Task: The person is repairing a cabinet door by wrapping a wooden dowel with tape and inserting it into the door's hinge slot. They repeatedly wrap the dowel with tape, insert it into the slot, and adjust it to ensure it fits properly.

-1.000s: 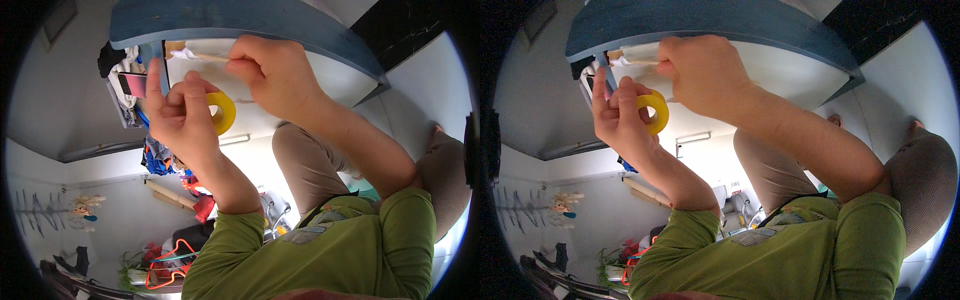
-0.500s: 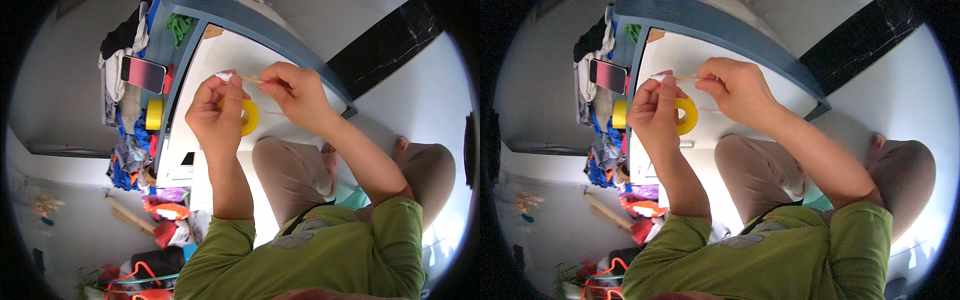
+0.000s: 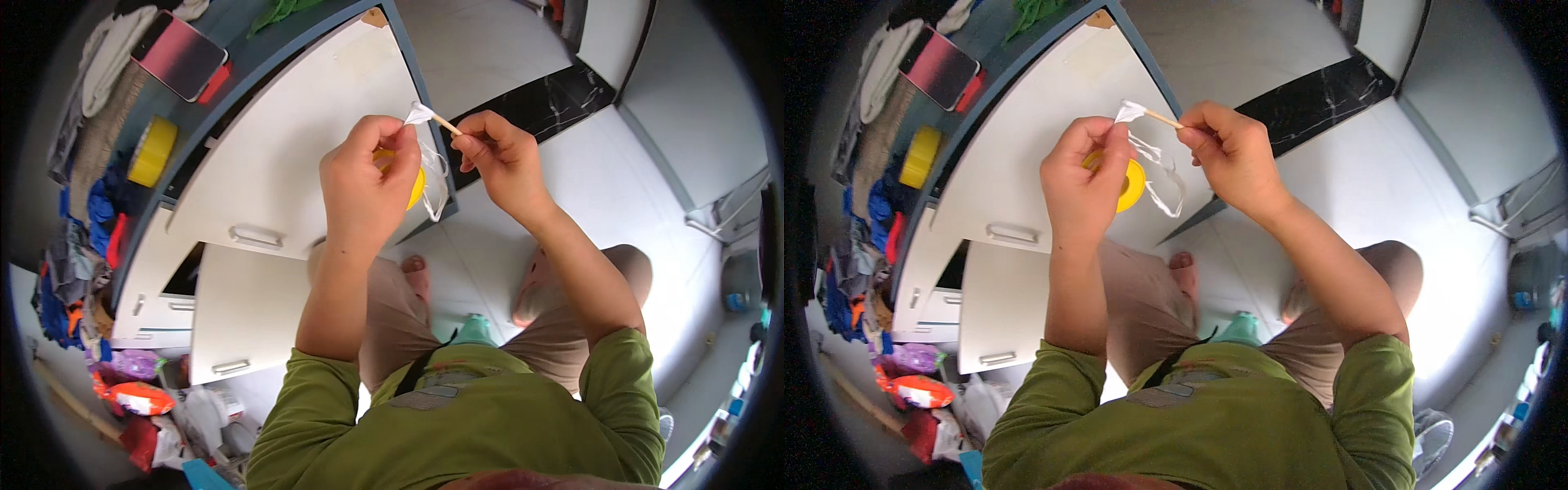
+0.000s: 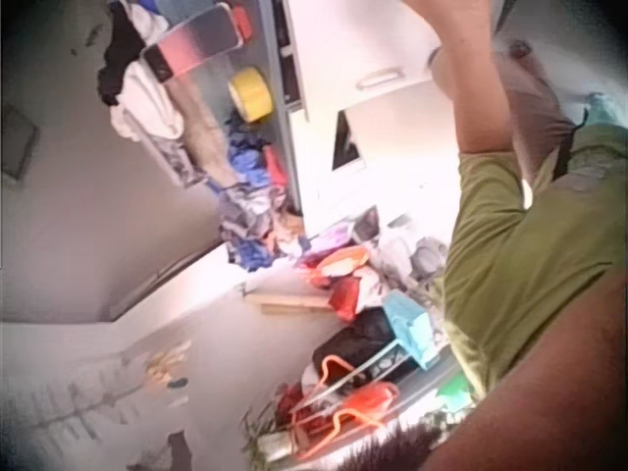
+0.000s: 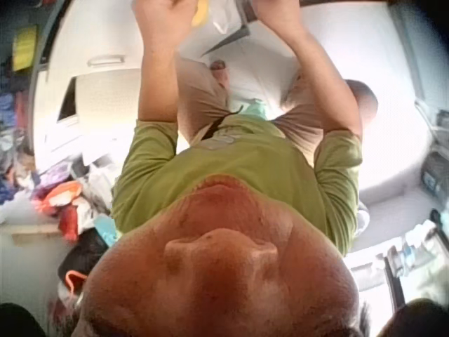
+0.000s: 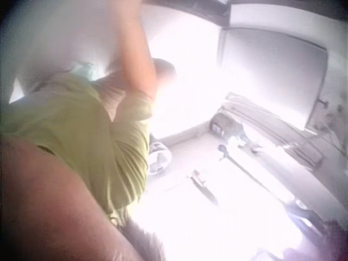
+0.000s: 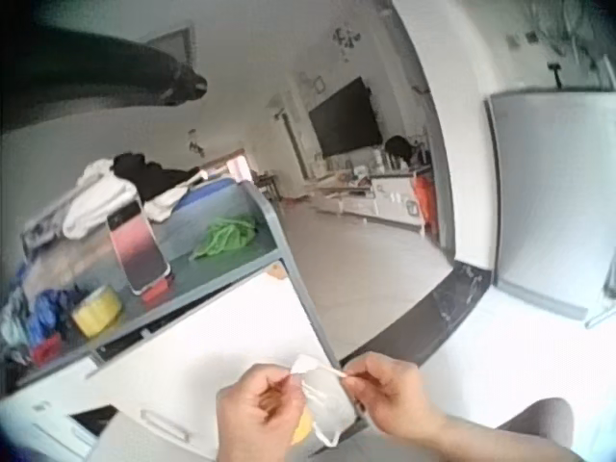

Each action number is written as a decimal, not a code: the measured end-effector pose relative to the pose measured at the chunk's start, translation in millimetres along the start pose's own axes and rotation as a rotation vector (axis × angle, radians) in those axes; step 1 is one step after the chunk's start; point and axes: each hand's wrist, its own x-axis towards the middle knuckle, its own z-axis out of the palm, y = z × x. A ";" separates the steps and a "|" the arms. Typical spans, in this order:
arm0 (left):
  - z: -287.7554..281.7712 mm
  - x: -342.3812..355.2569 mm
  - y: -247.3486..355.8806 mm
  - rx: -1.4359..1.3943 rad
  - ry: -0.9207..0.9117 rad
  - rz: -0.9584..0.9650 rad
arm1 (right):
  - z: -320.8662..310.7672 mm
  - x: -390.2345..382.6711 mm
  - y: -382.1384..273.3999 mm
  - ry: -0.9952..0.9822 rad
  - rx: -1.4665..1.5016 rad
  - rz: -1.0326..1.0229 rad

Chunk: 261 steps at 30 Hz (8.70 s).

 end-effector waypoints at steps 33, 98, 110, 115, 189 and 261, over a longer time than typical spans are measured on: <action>7.9 -2.5 -76.7 -0.654 0.069 -0.432 | -47.3 -10.7 40.3 -0.245 -0.043 0.588; -1.8 74.2 -34.8 0.996 0.036 0.421 | 69.3 92.9 57.3 0.532 0.013 -0.488; -4.4 73.9 -31.3 1.032 0.014 0.393 | 65.0 92.8 56.4 0.513 -0.006 -0.493; -7.3 74.1 -26.2 1.092 -0.018 0.399 | 56.4 88.9 53.8 0.606 0.048 -0.566; 4.8 107.8 5.7 0.946 0.067 0.266 | 61.8 89.5 74.3 0.631 -0.299 -0.534; 15.6 -66.5 -12.0 -0.283 -0.412 -0.374 | -30.2 -69.0 11.4 -0.280 0.489 0.636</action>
